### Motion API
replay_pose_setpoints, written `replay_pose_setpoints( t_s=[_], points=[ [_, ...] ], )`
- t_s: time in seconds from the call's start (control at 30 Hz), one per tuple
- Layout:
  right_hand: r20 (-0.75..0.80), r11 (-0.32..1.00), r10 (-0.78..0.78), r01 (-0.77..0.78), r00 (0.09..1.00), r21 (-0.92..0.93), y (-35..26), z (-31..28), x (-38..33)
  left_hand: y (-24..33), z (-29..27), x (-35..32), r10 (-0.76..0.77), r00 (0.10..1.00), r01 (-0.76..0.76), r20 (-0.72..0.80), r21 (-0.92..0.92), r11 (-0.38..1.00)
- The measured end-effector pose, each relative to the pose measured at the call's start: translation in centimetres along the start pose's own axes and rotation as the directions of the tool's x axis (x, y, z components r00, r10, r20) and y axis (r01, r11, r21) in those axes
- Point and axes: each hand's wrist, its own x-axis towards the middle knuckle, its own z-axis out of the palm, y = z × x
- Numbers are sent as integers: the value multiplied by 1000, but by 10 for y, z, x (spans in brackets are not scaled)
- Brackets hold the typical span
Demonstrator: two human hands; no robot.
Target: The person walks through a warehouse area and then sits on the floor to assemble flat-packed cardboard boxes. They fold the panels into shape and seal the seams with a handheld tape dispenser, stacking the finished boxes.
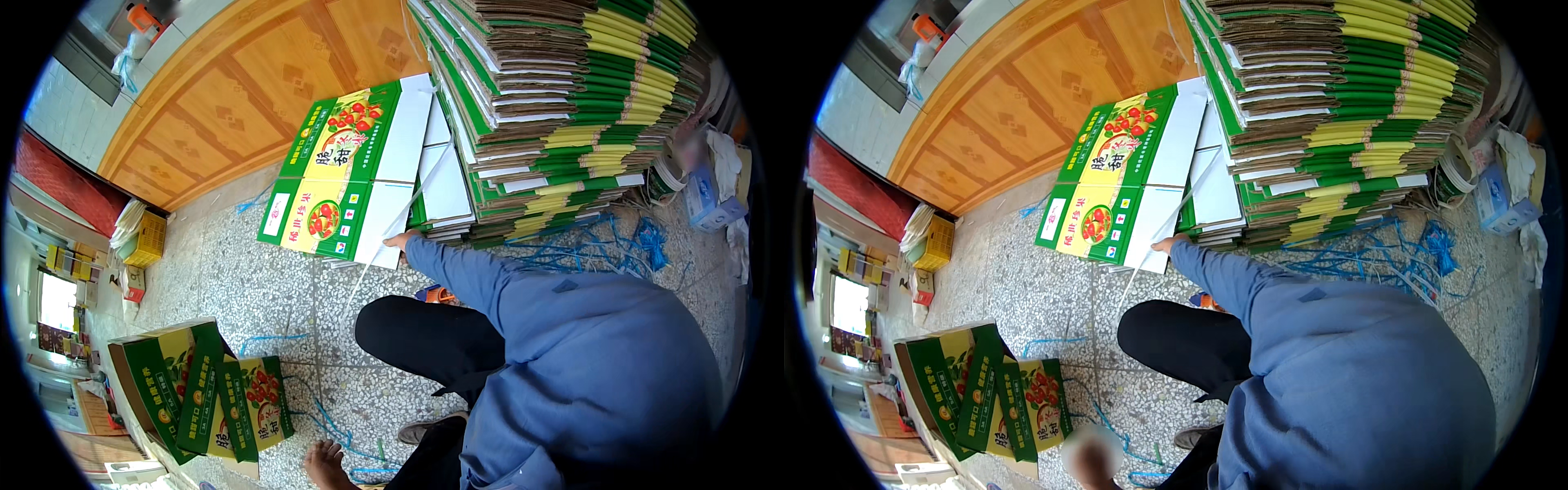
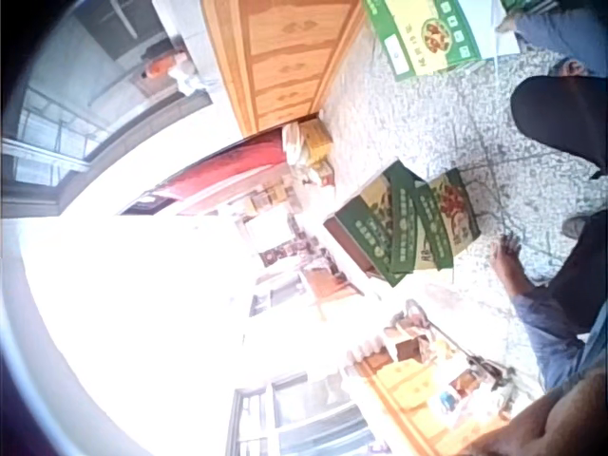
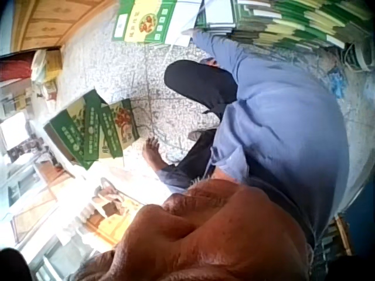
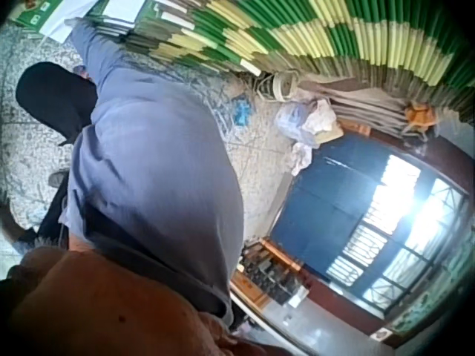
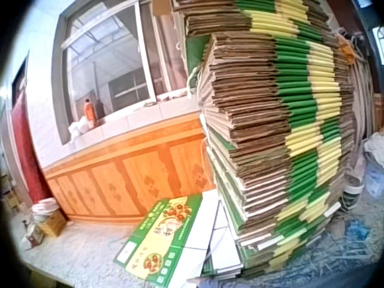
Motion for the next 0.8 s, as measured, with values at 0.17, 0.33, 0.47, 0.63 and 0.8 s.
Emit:
replay_pose_setpoints(
  t_s=[0.17, 0.33, 0.47, 0.63, 0.8],
  points=[
    [197, 961, -57, 0, 979, 278, -34, 8, -50, -9, -14, 1, 44, 998, -44, 34, 1, 999],
    [192, 952, -303, 286, 934, 108, -101, 40, -107, -9, -27, 7, 291, 953, -293, 81, 16, 956],
    [213, 853, -510, 522, 833, 5, -129, 50, -157, 4, -10, 10, 398, 899, -415, 185, 66, 907],
    [422, 632, -656, 761, 626, -146, -125, 36, -247, 19, 50, 10, 376, 906, -382, 192, -9, 924],
    [668, 167, -623, 903, 407, -395, -50, 32, -321, 26, 128, 9, 278, 940, -271, 198, -62, 961]
  ],
)
